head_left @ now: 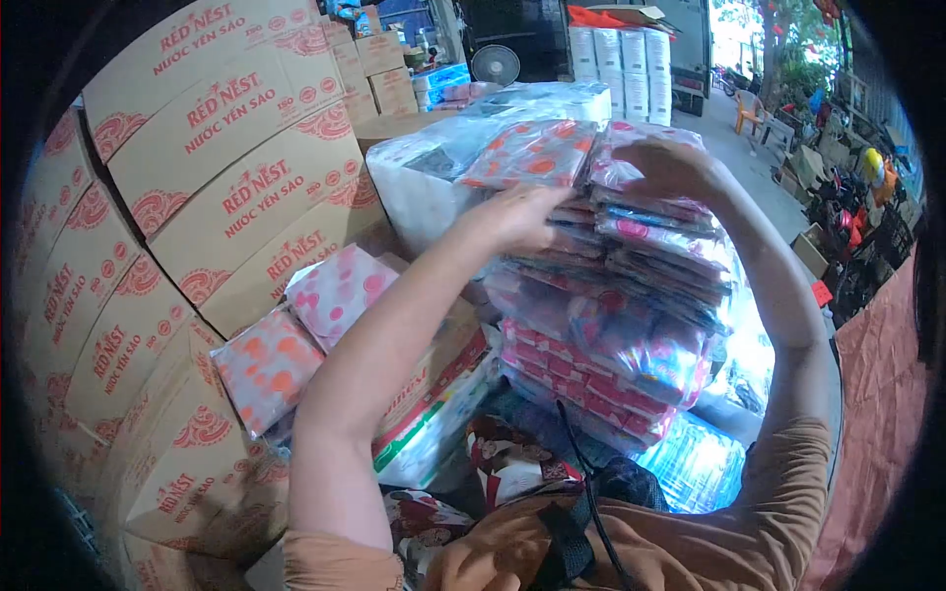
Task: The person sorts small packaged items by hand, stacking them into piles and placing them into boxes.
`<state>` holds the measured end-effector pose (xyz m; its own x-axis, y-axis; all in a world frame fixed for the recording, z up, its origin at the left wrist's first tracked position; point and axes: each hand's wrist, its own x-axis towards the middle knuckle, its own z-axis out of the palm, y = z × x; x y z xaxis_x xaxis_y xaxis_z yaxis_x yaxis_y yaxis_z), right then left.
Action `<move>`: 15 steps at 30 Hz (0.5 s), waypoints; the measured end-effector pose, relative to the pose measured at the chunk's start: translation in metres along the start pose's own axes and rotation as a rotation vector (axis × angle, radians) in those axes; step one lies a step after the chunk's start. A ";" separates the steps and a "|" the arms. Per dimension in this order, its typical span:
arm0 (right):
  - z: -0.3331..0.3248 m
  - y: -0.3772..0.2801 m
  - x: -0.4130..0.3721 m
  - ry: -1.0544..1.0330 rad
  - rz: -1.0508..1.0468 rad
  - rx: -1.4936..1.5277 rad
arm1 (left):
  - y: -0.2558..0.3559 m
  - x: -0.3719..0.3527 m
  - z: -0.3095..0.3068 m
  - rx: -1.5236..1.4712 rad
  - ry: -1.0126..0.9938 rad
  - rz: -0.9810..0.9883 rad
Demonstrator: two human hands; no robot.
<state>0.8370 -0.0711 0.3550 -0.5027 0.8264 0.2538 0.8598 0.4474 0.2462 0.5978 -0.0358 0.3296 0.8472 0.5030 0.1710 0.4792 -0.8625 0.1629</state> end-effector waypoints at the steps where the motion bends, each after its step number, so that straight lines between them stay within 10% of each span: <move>1: 0.006 0.005 -0.004 0.084 -0.027 -0.034 | 0.000 0.009 0.009 0.001 0.002 -0.001; 15: 0.040 0.004 -0.029 0.333 0.148 0.039 | 0.014 0.040 0.039 0.110 0.241 -0.021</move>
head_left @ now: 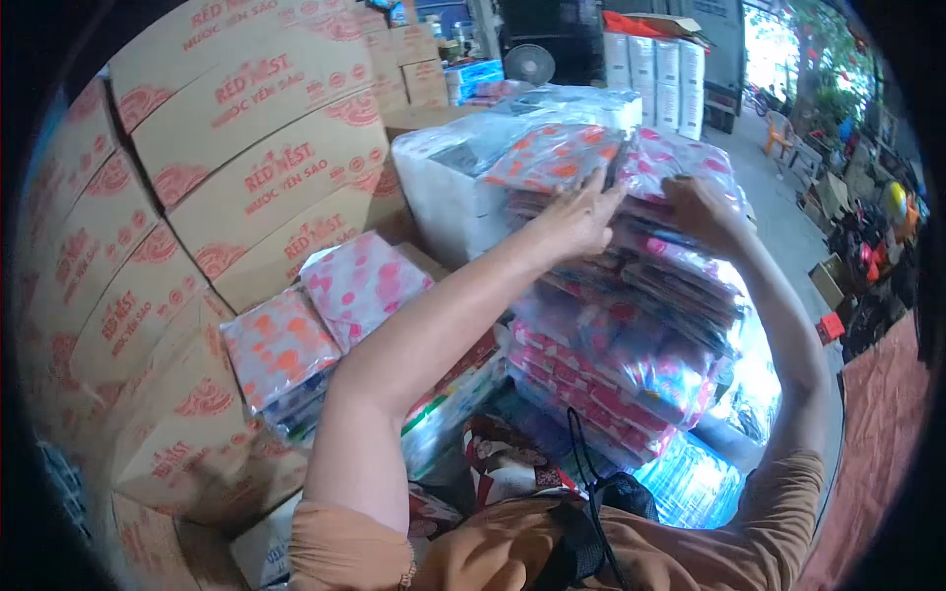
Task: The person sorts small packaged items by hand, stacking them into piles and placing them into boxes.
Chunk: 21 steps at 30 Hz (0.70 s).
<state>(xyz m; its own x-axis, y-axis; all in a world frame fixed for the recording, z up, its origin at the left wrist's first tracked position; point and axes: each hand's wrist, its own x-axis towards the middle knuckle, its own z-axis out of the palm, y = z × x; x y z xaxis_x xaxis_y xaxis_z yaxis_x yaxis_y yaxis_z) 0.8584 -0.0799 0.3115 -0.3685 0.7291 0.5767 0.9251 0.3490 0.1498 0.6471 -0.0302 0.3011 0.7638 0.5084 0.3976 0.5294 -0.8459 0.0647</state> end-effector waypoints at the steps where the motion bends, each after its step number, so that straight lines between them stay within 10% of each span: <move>1: -0.010 -0.009 0.002 -0.039 0.034 -0.063 | 0.002 -0.003 -0.004 0.012 0.044 0.021; 7: -0.061 -0.072 -0.006 -0.047 -0.075 0.000 | -0.006 -0.004 0.001 0.133 0.711 0.277; 10: -0.071 -0.102 -0.006 -0.021 0.016 0.143 | -0.001 -0.018 -0.021 0.092 0.398 0.184; 14: -0.070 -0.124 0.002 0.173 -0.146 -0.060 | -0.011 -0.043 -0.035 -0.131 0.471 0.179; 21: -0.084 -0.148 0.078 -0.100 -0.134 -0.056 | -0.041 -0.095 -0.138 0.068 0.271 -0.045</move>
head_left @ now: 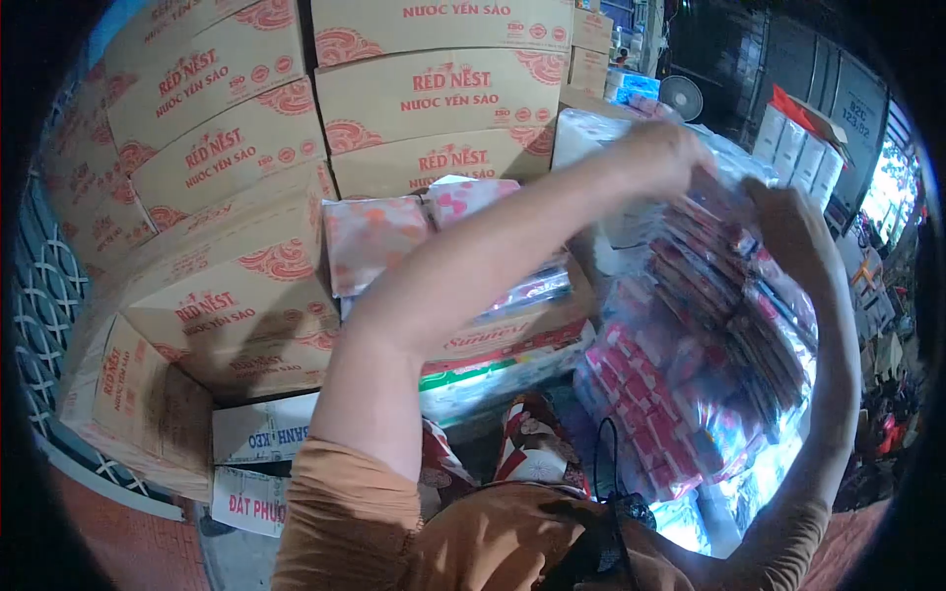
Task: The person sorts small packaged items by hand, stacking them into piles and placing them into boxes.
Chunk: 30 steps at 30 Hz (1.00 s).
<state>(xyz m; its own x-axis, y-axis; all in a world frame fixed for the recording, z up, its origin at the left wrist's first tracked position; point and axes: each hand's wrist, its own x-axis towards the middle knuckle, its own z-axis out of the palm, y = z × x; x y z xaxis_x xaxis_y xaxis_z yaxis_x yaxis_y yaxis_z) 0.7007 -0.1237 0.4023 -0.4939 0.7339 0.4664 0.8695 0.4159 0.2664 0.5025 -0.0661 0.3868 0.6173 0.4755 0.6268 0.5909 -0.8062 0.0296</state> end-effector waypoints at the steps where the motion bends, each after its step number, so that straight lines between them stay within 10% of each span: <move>1: -0.002 -0.005 0.017 0.074 -0.072 0.012 | -0.014 -0.003 -0.012 0.047 0.051 -0.013; 12: 0.146 -0.137 0.149 0.623 -0.281 0.433 | -0.092 -0.144 -0.033 0.719 0.322 -0.395; 18: 0.304 -0.200 0.122 0.074 -0.221 0.387 | -0.112 -0.257 0.076 0.622 -0.080 -0.654; 27: 0.302 -0.200 0.106 0.138 -0.187 0.484 | -0.103 -0.257 0.081 0.378 -0.302 -0.878; 30: 0.259 -0.185 0.110 -0.138 -0.224 0.440 | -0.093 -0.230 0.062 0.345 -0.433 -0.906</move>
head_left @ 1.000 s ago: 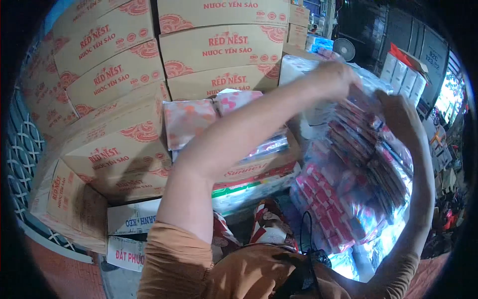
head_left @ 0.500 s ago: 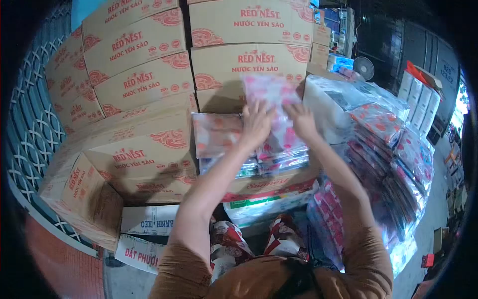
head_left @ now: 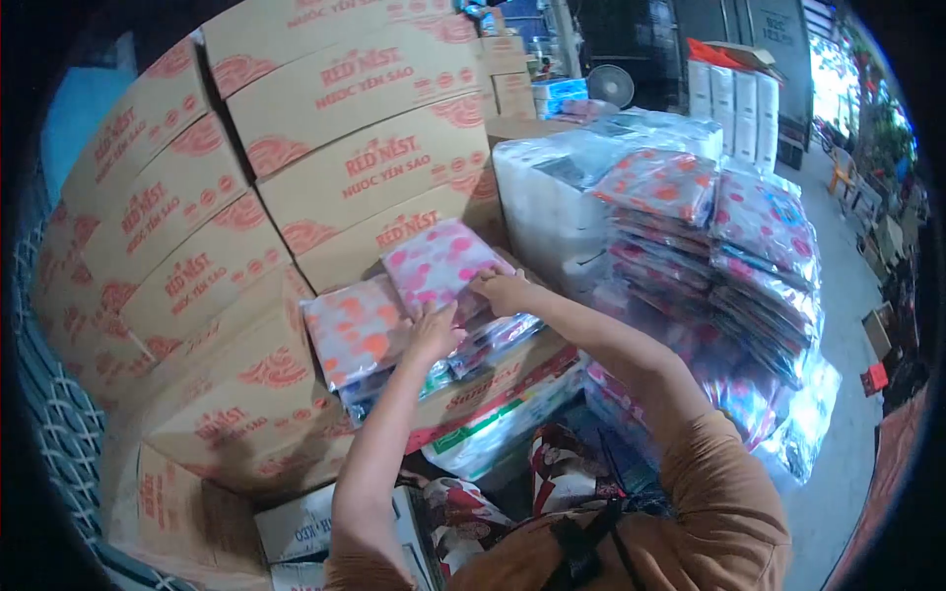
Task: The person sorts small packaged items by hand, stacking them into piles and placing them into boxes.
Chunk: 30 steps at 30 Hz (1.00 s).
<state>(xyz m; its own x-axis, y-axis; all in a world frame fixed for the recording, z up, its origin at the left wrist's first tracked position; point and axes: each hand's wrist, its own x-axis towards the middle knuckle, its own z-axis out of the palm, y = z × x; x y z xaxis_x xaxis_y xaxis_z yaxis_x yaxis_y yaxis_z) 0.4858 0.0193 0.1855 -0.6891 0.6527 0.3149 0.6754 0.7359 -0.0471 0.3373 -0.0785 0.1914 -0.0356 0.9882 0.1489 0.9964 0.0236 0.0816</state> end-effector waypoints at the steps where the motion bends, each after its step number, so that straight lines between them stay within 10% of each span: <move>1: -0.008 0.007 0.007 -0.156 -0.081 0.043 | 0.002 0.002 -0.008 -0.003 -0.069 -0.011; 7: -0.104 0.058 0.018 -0.557 -0.201 -0.017 | 0.033 0.053 -0.072 -0.251 -0.352 0.409; 14: -0.160 0.167 -0.040 -0.117 0.003 -0.188 | 0.106 0.115 -0.098 -0.369 -0.275 0.659; 16: -0.160 0.170 -0.068 0.062 0.366 -0.212 | 0.135 0.108 -0.111 -0.161 -0.238 0.682; 22: -0.156 0.201 -0.087 0.108 0.355 -0.294 | 0.174 0.114 -0.078 -0.172 -0.307 0.721; 30: -0.219 0.186 -0.095 0.099 0.095 -0.444 | 0.197 0.088 -0.095 -0.266 0.237 0.576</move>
<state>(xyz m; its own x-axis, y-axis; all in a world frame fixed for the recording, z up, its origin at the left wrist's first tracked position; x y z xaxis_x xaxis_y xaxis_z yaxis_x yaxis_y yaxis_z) 0.7343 0.0548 0.3545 -0.6049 0.6771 0.4192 0.7963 0.5113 0.3232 0.5229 -0.0011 0.3143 0.4495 0.7710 0.4511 0.8093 -0.5653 0.1597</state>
